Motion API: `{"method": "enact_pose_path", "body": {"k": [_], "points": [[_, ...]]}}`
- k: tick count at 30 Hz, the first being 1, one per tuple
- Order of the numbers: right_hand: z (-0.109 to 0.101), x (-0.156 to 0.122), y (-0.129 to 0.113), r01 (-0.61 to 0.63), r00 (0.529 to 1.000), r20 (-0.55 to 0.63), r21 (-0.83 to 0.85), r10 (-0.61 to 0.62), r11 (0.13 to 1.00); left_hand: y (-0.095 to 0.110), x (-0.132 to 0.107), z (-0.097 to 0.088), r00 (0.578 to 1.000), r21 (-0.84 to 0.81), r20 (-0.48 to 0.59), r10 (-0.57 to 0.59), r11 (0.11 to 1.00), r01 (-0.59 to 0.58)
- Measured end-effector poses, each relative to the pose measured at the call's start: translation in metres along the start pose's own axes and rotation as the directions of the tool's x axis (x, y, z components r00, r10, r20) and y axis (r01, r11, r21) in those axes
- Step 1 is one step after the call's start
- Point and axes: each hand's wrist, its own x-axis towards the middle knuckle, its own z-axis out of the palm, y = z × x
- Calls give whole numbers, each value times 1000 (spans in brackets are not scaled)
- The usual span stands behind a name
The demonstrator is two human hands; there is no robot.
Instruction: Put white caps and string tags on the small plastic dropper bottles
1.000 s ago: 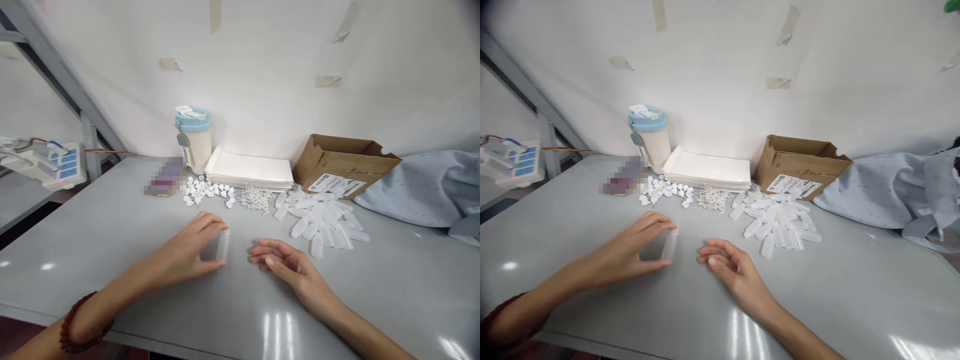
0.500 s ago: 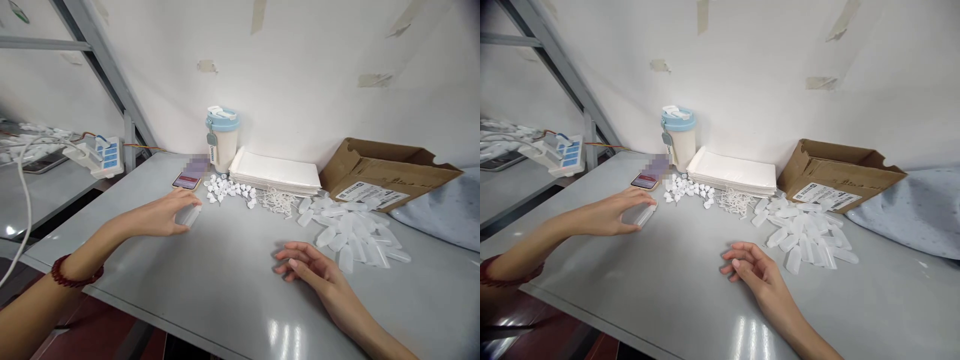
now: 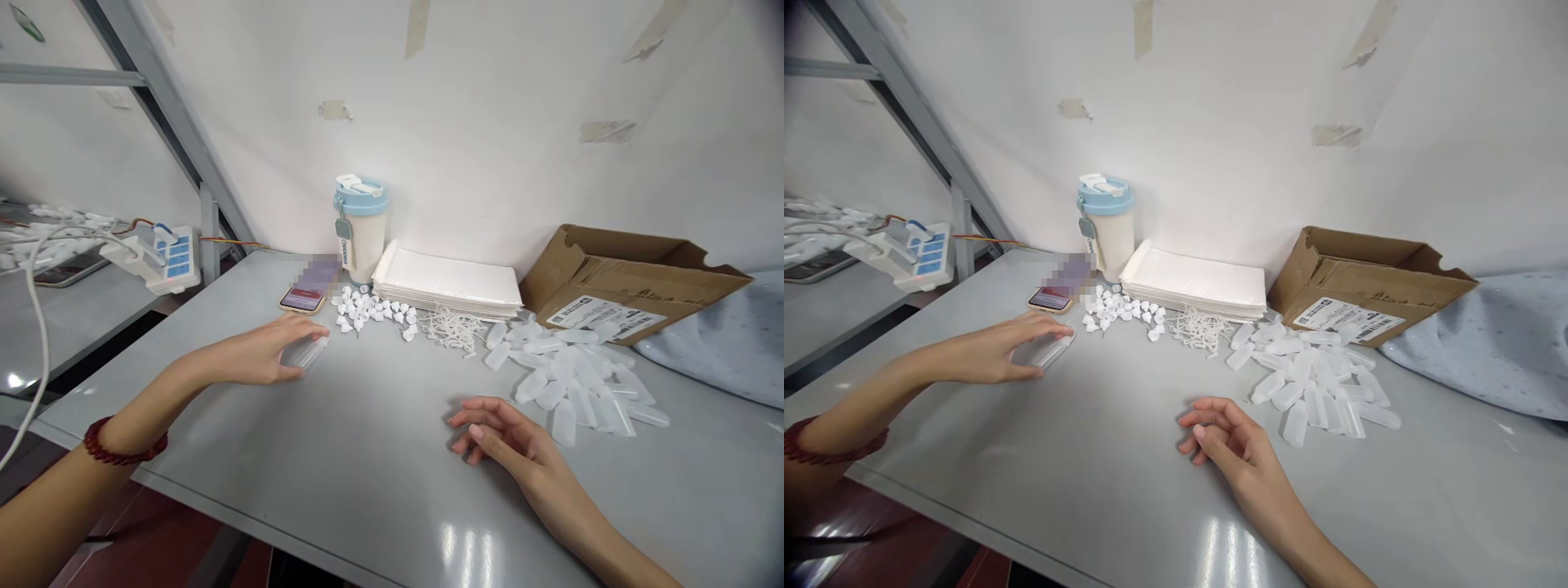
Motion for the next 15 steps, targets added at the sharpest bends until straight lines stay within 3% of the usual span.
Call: {"method": "enact_pose_path", "body": {"k": [15], "points": [[1,2,0,21,1000,-6,-1,-21,1000,6,-3,-8,1000,21,-21,-13,1000,13]]}}
